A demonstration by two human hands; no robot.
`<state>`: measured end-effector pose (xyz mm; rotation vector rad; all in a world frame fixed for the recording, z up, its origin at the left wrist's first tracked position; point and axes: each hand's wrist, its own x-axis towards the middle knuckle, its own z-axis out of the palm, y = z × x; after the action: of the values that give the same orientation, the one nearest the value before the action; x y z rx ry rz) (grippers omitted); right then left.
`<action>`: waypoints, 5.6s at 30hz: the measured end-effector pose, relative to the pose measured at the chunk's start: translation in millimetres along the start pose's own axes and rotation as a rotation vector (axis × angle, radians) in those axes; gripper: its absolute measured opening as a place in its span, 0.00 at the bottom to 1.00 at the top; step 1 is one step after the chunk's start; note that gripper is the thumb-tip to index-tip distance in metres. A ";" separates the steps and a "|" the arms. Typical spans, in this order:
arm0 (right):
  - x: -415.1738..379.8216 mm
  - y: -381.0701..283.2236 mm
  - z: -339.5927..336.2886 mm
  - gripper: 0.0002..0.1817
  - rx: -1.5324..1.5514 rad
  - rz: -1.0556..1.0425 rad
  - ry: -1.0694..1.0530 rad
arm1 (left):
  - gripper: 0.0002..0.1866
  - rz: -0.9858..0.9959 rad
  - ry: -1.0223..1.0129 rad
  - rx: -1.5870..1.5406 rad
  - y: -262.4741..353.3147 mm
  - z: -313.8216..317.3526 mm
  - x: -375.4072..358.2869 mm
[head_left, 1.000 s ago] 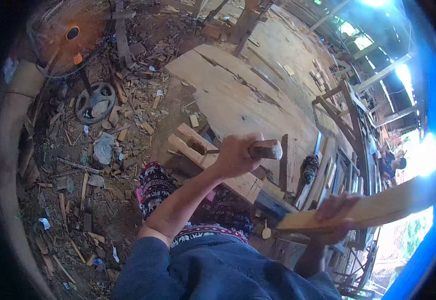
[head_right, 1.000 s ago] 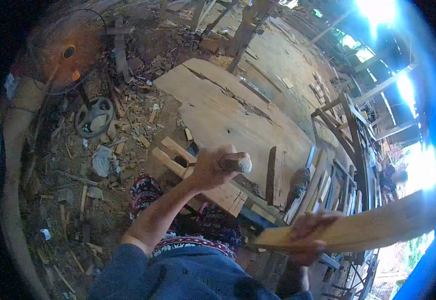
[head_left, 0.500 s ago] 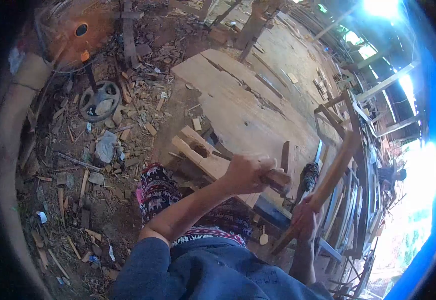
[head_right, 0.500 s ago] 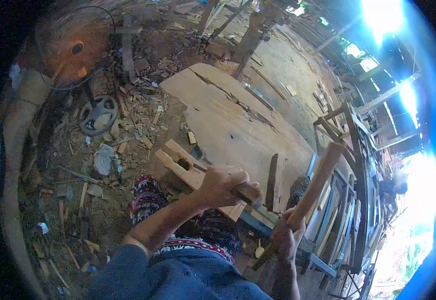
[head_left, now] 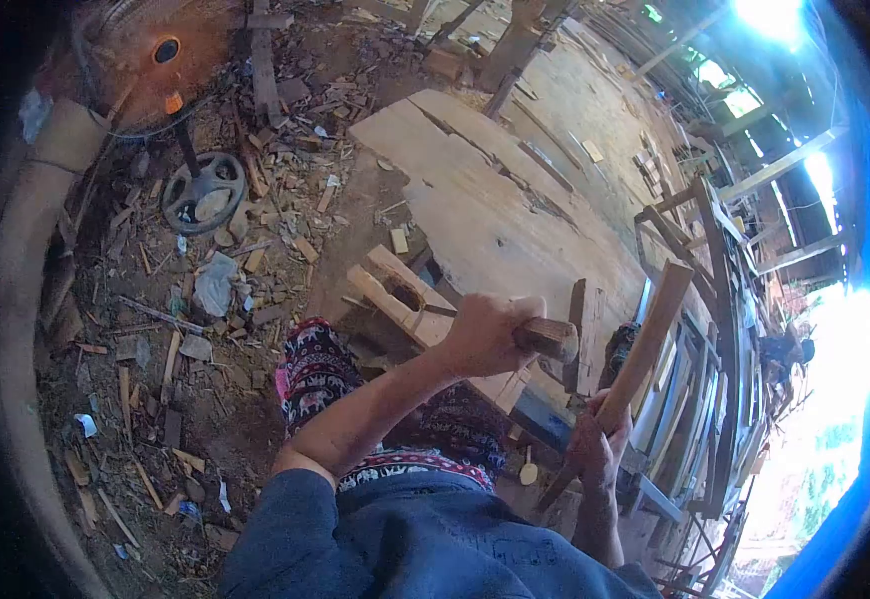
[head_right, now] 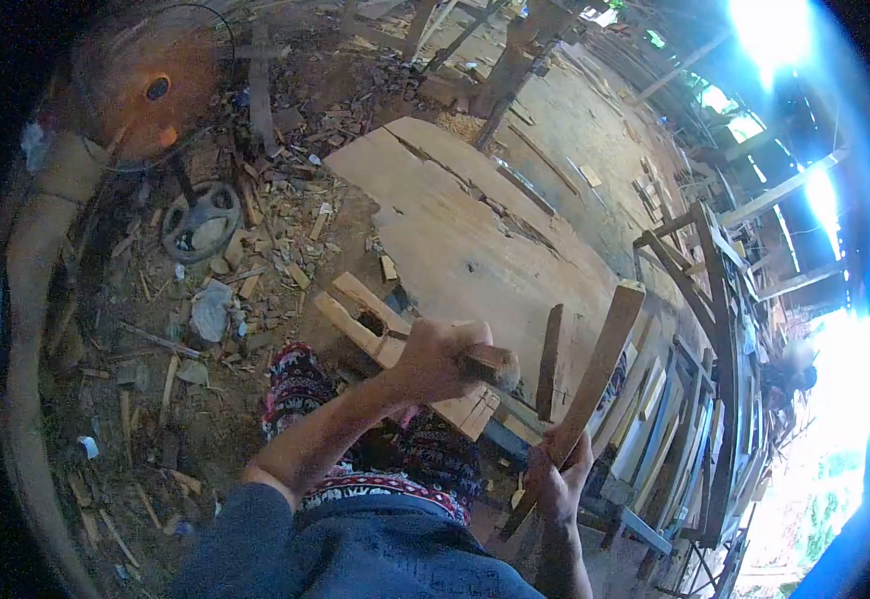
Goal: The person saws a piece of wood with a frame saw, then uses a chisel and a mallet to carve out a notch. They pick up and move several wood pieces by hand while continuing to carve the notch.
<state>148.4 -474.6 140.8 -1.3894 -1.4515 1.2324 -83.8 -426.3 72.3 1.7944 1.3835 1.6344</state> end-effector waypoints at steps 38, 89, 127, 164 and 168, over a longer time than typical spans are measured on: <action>3.9 -18.8 -1.0 0.35 0.234 -0.450 0.028 | 0.15 0.101 0.245 -0.038 -7.3 0.4 3.3; 63.5 122.7 12.1 0.27 -0.669 -0.117 0.255 | 0.14 -0.152 0.303 -0.135 -24.5 4.3 -10.5; 57.0 115.2 8.0 0.28 -0.664 -0.083 0.200 | 0.17 -0.343 0.528 -0.094 -61.1 -13.0 -2.8; -61.9 -170.7 -77.6 0.04 0.120 -2.087 0.461 | 0.16 -0.312 0.438 -0.169 -24.6 4.3 -0.2; -89.1 -183.6 -64.8 0.05 0.135 -2.142 0.353 | 0.16 -0.260 0.358 -0.103 -31.7 -1.1 -2.7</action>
<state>174.9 -543.1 342.0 0.4316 -1.4600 -0.3456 -97.6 -414.1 46.3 1.2446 1.5701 1.9015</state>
